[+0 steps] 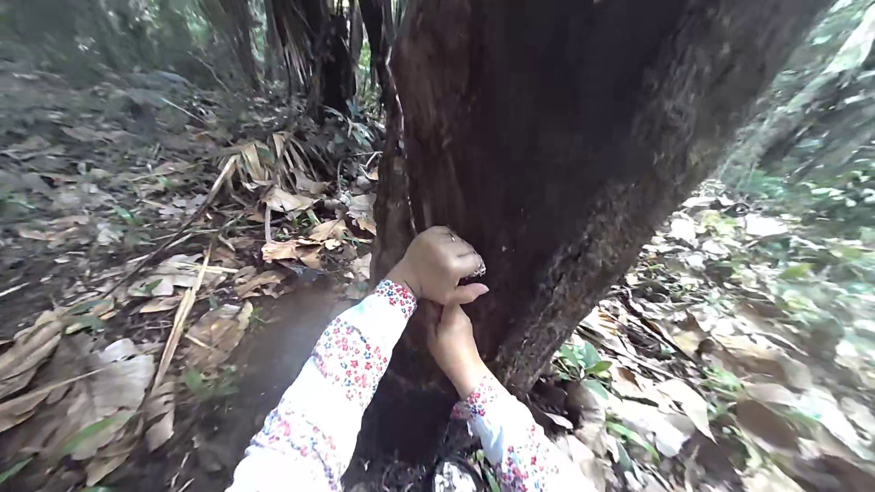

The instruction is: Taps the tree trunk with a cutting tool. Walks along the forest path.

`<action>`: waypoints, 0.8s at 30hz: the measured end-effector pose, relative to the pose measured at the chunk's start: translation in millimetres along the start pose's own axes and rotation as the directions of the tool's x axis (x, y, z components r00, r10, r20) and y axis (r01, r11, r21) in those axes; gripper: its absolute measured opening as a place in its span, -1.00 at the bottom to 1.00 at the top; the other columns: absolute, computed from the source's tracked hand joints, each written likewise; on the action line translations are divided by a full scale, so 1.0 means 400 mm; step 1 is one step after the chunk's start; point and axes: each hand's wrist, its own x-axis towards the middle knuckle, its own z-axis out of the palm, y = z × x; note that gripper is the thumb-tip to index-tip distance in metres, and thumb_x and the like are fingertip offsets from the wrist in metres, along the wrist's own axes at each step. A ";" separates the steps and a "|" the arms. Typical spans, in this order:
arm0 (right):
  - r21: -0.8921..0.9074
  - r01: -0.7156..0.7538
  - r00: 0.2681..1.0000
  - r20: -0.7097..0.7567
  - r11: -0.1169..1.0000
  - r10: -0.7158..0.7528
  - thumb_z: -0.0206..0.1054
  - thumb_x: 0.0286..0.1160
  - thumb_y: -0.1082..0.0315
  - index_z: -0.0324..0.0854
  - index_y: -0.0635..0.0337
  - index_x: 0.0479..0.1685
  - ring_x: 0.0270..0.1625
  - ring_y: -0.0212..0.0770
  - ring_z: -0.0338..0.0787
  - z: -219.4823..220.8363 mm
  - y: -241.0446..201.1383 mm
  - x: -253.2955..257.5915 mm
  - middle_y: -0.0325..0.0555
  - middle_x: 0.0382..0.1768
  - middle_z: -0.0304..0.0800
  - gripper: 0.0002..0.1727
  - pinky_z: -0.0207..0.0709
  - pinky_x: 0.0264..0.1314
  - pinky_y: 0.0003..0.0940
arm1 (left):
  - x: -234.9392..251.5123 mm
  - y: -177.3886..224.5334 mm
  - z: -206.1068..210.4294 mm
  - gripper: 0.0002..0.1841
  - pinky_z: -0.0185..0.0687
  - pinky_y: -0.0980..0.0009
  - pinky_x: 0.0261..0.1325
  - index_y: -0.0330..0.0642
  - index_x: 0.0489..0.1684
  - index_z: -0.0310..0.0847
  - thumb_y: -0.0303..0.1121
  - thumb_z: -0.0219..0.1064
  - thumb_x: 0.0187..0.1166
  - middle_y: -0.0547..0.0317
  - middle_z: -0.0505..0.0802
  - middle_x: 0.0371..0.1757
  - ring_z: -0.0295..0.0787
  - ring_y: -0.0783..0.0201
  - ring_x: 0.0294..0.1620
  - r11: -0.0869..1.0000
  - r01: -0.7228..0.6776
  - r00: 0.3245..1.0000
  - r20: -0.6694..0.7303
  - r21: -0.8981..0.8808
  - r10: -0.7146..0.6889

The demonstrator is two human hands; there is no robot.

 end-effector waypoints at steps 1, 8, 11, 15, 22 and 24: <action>-0.020 0.026 0.999 -0.018 0.999 -0.026 0.23 0.63 0.40 0.63 0.54 0.13 -0.17 0.08 0.92 0.004 0.012 -0.007 0.23 -0.19 0.87 -0.67 0.78 -0.03 -0.02 | -0.009 0.007 0.007 -0.32 0.73 0.07 -0.26 -0.21 -0.59 0.77 0.15 -0.06 0.64 0.01 0.89 -0.50 0.87 0.08 -0.43 1.000 -0.012 1.000 -0.011 0.000 0.012; -0.145 -0.062 0.997 0.035 0.988 0.068 0.11 0.80 0.35 0.33 0.34 0.58 0.02 0.27 0.86 0.015 -0.035 0.081 0.31 0.04 0.78 -0.54 0.68 0.08 0.21 | 0.039 -0.088 -0.028 -0.43 0.67 -0.01 -0.21 -0.32 -0.51 0.78 0.01 0.06 0.57 -0.08 0.91 -0.42 0.88 0.03 -0.39 0.997 -0.073 0.994 -0.078 0.002 0.073; -0.194 -0.088 0.994 0.048 0.977 0.099 0.10 0.82 0.34 0.30 0.30 0.63 0.08 0.29 0.84 0.012 -0.050 0.087 0.32 0.08 0.77 -0.52 0.66 0.15 0.21 | 0.042 -0.100 -0.026 -0.37 0.67 0.02 -0.21 -0.29 -0.53 0.79 0.06 -0.04 0.60 -0.05 0.92 -0.42 0.88 0.05 -0.39 0.996 -0.087 0.987 -0.133 0.014 0.088; -0.199 -0.121 0.985 0.096 0.973 0.142 0.12 0.80 0.35 0.26 0.22 0.66 0.11 0.26 0.84 -0.026 -0.097 0.073 0.27 0.01 0.80 -0.51 0.64 0.18 0.22 | 0.050 -0.076 -0.049 -0.41 0.65 0.04 -0.23 -0.29 -0.57 0.79 0.02 0.01 0.59 -0.04 0.92 -0.44 0.87 0.07 -0.41 0.998 -0.051 0.986 -0.159 -0.025 0.047; -0.182 -0.155 0.980 0.096 0.971 0.174 0.12 0.78 0.37 0.26 0.30 0.65 0.12 0.19 0.84 -0.035 -0.131 0.034 0.26 0.02 0.81 -0.50 0.63 0.25 0.13 | 0.052 -0.040 -0.077 -0.47 0.63 0.02 -0.32 -0.27 -0.63 0.76 -0.01 0.11 0.54 0.00 0.87 -0.51 0.84 0.06 -0.46 0.993 -0.016 0.997 -0.073 -0.113 0.008; -0.166 -0.162 0.982 0.066 0.973 0.175 0.13 0.76 0.37 0.31 0.43 0.56 0.05 0.16 0.86 -0.028 -0.105 0.009 0.27 -0.03 0.81 -0.52 0.65 0.20 0.08 | 0.035 -0.018 -0.051 -0.48 0.71 -0.03 -0.30 -0.27 -0.58 0.80 0.01 0.15 0.52 0.01 0.89 -0.49 0.88 0.05 -0.42 0.991 -0.032 0.999 -0.015 -0.133 0.030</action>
